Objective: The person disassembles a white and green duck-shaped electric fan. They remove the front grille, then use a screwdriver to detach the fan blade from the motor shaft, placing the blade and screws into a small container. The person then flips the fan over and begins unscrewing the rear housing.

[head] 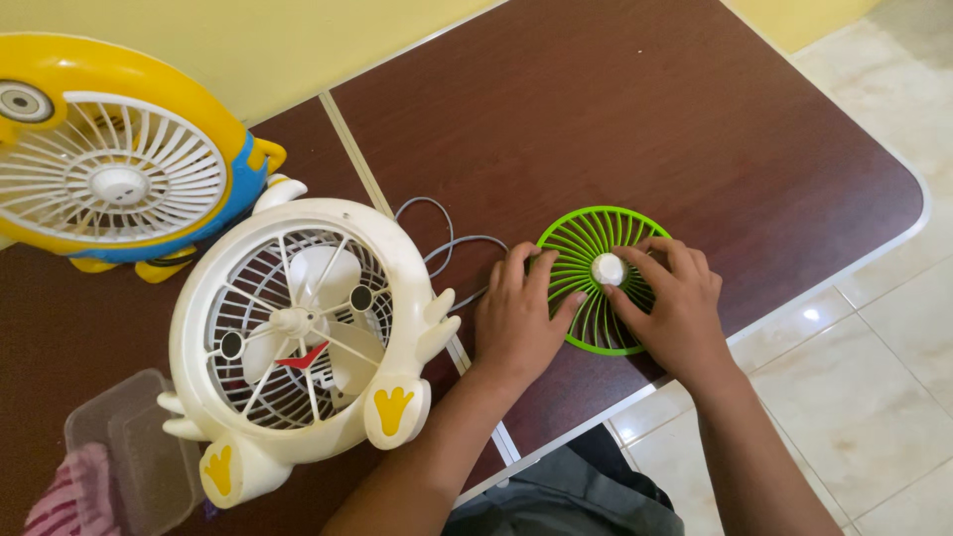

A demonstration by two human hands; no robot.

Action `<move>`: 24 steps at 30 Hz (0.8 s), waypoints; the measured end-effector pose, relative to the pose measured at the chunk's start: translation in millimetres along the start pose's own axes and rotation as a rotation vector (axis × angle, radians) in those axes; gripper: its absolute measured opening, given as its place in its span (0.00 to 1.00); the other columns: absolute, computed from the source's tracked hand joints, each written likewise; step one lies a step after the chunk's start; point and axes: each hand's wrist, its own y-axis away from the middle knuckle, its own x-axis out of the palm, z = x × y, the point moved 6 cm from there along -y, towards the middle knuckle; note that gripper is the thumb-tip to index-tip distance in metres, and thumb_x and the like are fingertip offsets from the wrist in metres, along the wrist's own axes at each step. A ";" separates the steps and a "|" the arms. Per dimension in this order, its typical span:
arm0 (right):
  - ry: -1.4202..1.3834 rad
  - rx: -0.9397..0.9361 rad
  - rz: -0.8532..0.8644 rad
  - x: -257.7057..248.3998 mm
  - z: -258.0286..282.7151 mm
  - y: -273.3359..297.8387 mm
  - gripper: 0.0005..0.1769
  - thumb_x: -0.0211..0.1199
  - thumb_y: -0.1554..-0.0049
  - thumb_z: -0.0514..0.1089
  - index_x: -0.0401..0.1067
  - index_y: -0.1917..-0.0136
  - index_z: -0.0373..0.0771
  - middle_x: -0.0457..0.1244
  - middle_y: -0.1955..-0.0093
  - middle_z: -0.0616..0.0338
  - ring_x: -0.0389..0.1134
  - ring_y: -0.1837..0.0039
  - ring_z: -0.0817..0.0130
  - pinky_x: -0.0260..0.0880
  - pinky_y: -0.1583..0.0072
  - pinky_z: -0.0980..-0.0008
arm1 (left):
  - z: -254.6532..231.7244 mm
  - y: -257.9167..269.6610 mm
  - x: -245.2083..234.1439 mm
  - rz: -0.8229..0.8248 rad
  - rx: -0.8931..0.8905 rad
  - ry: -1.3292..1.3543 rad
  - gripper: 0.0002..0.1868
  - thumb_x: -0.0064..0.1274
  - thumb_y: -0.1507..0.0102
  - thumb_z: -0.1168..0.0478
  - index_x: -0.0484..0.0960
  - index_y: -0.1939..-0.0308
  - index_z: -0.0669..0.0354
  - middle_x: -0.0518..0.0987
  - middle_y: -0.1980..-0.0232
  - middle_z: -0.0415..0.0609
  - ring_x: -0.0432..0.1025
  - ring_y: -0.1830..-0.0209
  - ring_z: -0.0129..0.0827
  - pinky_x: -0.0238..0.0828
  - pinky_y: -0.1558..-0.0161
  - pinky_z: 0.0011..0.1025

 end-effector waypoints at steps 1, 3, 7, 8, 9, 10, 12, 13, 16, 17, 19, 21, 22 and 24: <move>-0.026 0.008 0.010 -0.1 -1.3 1.9 0.22 0.72 0.49 0.49 0.78 0.41 0.46 0.64 0.40 0.59 0.62 0.34 0.56 0.58 0.37 0.54 | -0.4 1.3 0.8 0.004 0.005 -0.001 0.29 0.63 0.41 0.49 0.76 0.40 0.59 0.70 0.38 0.50 0.68 0.40 0.45 0.70 0.46 0.43; -0.015 -0.011 0.008 -1.4 -0.7 2.4 0.23 0.72 0.49 0.48 0.77 0.40 0.46 0.64 0.38 0.58 0.62 0.32 0.54 0.58 0.35 0.53 | -1.2 0.0 -0.8 -0.021 0.020 0.005 0.29 0.64 0.42 0.49 0.77 0.41 0.59 0.71 0.39 0.50 0.69 0.40 0.46 0.71 0.46 0.43; -0.023 0.011 0.024 -1.6 -2.5 6.3 0.29 0.71 0.48 0.48 0.74 0.33 0.42 0.63 0.34 0.55 0.60 0.30 0.51 0.57 0.32 0.51 | -0.2 1.6 -0.1 -0.041 0.017 0.007 0.29 0.64 0.42 0.50 0.77 0.41 0.59 0.71 0.39 0.50 0.70 0.41 0.46 0.72 0.48 0.42; -0.021 0.006 0.019 -3.7 -3.1 6.9 0.30 0.71 0.48 0.48 0.73 0.33 0.41 0.63 0.33 0.54 0.60 0.29 0.51 0.57 0.32 0.51 | 0.2 0.5 1.0 -0.037 0.006 0.001 0.29 0.64 0.42 0.50 0.77 0.41 0.59 0.71 0.39 0.50 0.70 0.42 0.45 0.72 0.48 0.42; -0.019 0.001 0.014 -6.5 -3.3 9.0 0.31 0.71 0.49 0.48 0.72 0.32 0.41 0.63 0.32 0.54 0.60 0.28 0.51 0.57 0.31 0.51 | 0.5 -0.4 2.0 -0.034 -0.005 -0.004 0.28 0.63 0.42 0.50 0.77 0.41 0.59 0.71 0.39 0.50 0.70 0.42 0.45 0.72 0.48 0.42; -0.018 -0.003 0.010 -7.9 -2.5 11.7 0.33 0.71 0.49 0.48 0.71 0.32 0.40 0.62 0.31 0.53 0.60 0.27 0.52 0.57 0.31 0.52 | 1.6 -0.8 2.6 -0.029 -0.017 -0.011 0.28 0.63 0.41 0.50 0.77 0.42 0.59 0.72 0.39 0.49 0.70 0.42 0.44 0.72 0.48 0.42; -0.036 0.008 -0.004 -8.4 0.0 19.3 0.33 0.71 0.49 0.49 0.71 0.32 0.41 0.61 0.29 0.51 0.59 0.25 0.52 0.57 0.30 0.52 | 2.0 -1.8 1.6 -0.063 -0.006 -0.019 0.29 0.63 0.41 0.49 0.77 0.42 0.61 0.71 0.39 0.51 0.70 0.40 0.46 0.72 0.48 0.42; -0.045 0.013 -0.012 -8.1 0.3 21.7 0.33 0.71 0.49 0.49 0.71 0.32 0.41 0.60 0.28 0.51 0.58 0.24 0.52 0.57 0.29 0.53 | 2.3 -2.3 1.3 -0.081 0.001 -0.022 0.29 0.63 0.41 0.49 0.76 0.42 0.62 0.71 0.38 0.51 0.70 0.40 0.46 0.72 0.48 0.42; 0.057 0.000 -0.004 -4.1 4.2 30.3 0.33 0.72 0.49 0.47 0.70 0.32 0.40 0.60 0.26 0.49 0.56 0.21 0.50 0.52 0.30 0.48 | 6.0 -1.0 5.2 -0.055 -0.021 0.004 0.30 0.62 0.41 0.49 0.76 0.41 0.63 0.71 0.38 0.51 0.70 0.40 0.46 0.72 0.48 0.42; 0.044 0.004 0.001 -3.1 4.0 31.0 0.33 0.72 0.48 0.46 0.70 0.31 0.40 0.60 0.26 0.49 0.56 0.20 0.49 0.52 0.29 0.48 | 6.2 0.2 4.8 -0.062 -0.012 0.007 0.29 0.62 0.40 0.50 0.76 0.41 0.63 0.71 0.37 0.52 0.70 0.40 0.47 0.72 0.47 0.43; 0.018 0.010 0.002 -0.5 0.9 25.2 0.33 0.71 0.46 0.45 0.69 0.29 0.39 0.59 0.25 0.49 0.55 0.19 0.48 0.52 0.27 0.48 | 6.9 -1.8 3.8 -0.081 0.014 0.008 0.29 0.61 0.40 0.50 0.75 0.41 0.64 0.71 0.37 0.53 0.70 0.40 0.48 0.71 0.46 0.43; 0.028 0.000 -0.027 -0.9 0.8 23.5 0.32 0.71 0.47 0.43 0.69 0.30 0.39 0.60 0.26 0.49 0.55 0.20 0.46 0.53 0.27 0.47 | 5.8 -0.2 1.7 -0.121 0.036 0.042 0.28 0.60 0.39 0.51 0.75 0.40 0.64 0.71 0.37 0.54 0.69 0.39 0.49 0.71 0.44 0.44; 0.028 -0.008 -0.034 0.2 2.7 25.6 0.32 0.71 0.47 0.43 0.69 0.30 0.38 0.61 0.27 0.49 0.55 0.20 0.45 0.53 0.27 0.47 | 6.3 3.3 0.3 -0.141 0.039 0.055 0.28 0.59 0.38 0.52 0.75 0.39 0.64 0.71 0.37 0.55 0.69 0.38 0.50 0.71 0.44 0.44; 0.017 -0.022 -0.052 -1.9 5.6 28.3 0.29 0.71 0.46 0.41 0.70 0.31 0.37 0.62 0.28 0.48 0.57 0.21 0.45 0.56 0.27 0.48 | 6.5 6.9 -1.1 -0.145 0.035 0.112 0.27 0.58 0.36 0.53 0.74 0.38 0.64 0.71 0.37 0.56 0.69 0.38 0.51 0.70 0.42 0.44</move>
